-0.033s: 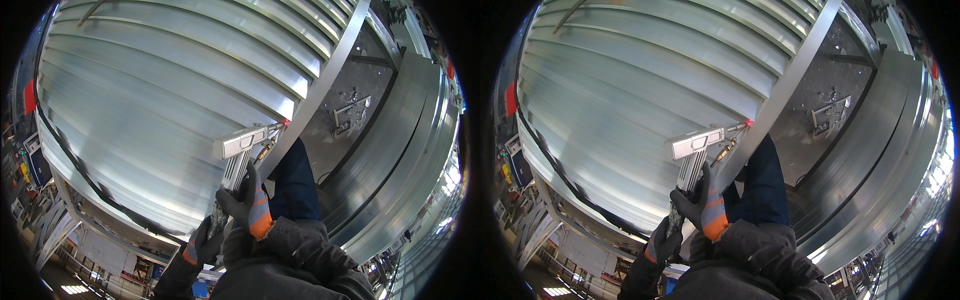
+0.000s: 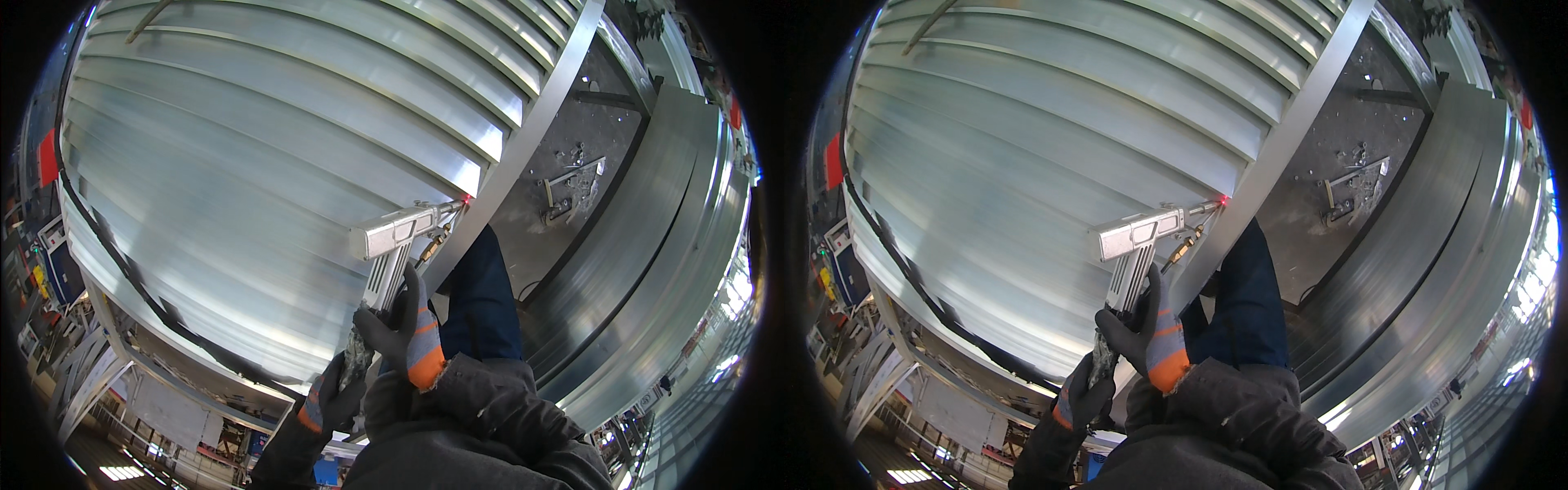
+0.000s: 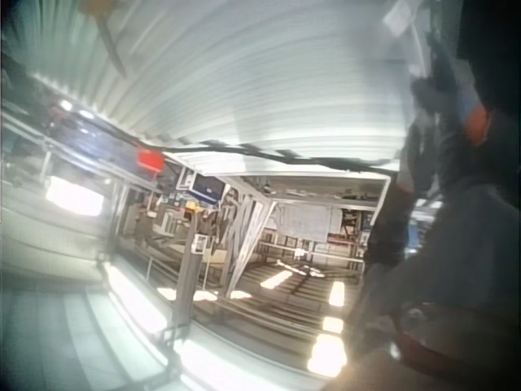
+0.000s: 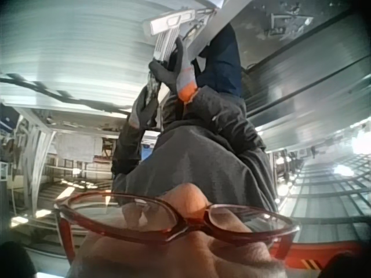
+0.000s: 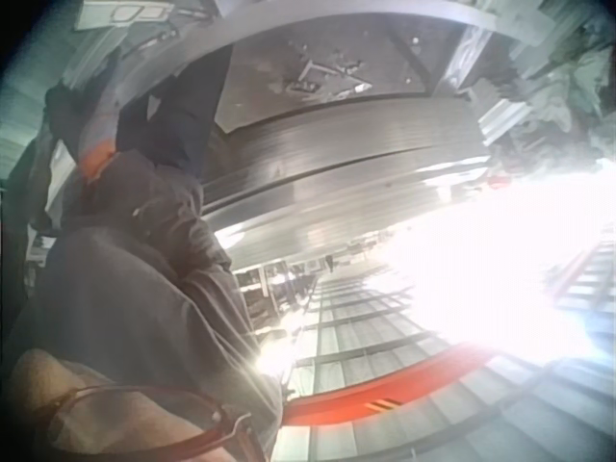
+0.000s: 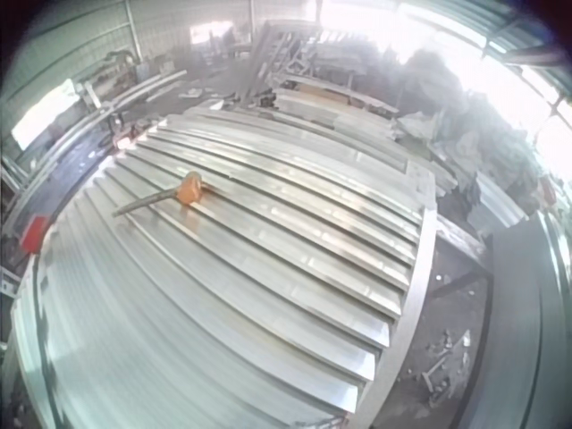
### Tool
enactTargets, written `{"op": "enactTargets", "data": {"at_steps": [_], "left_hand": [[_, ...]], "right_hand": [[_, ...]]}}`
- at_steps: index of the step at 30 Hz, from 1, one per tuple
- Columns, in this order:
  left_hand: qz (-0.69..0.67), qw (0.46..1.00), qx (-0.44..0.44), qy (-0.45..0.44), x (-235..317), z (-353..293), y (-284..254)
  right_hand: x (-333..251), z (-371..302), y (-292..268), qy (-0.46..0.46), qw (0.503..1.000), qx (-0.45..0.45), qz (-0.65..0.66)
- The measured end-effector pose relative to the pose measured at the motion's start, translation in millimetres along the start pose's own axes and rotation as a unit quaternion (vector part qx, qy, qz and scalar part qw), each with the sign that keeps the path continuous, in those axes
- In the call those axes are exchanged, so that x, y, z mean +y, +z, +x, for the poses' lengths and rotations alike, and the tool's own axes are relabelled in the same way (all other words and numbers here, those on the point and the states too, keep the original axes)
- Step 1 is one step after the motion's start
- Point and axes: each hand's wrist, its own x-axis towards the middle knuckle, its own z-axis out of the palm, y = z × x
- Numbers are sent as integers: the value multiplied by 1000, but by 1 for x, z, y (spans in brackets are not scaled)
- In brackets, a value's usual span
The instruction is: The person positions a metal panel on a workbench, then uses a welding torch to join it to a larger metal structure. They repeatedly weld along seams, repositioning the panel as needed to complete the assembly.
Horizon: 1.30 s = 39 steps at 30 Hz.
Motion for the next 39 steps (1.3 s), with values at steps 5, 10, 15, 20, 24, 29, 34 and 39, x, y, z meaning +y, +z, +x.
{"op": "enactTargets", "data": {"at_steps": [5,10,15,20,24,29,34,39], "left_hand": [[7,999,2,49,-1,4,1],[14,999,-32,-2,4,5,-4],[62,997,-27,39,13,5,-7],[24,999,-38,8,12,3,-8],[1,999,-40,-10,4,2,-8],[23,999,-35,20,-3,0,-9],[48,997,-27,47,-5,-1,-10],[67,993,-17,95,-10,-2,-10]], "right_hand": [[-6,2,1,-10,1000,2,-17],[-8,0,0,38,998,0,42],[-3,2,1,2,1000,-6,23],[1,1,0,-4,1000,-1,6],[2,-1,0,5,1000,3,-7],[-1,-3,2,16,1000,-3,9],[1,-6,4,-4,1000,-3,-4],[10,-8,5,-4,1000,4,1]]}}
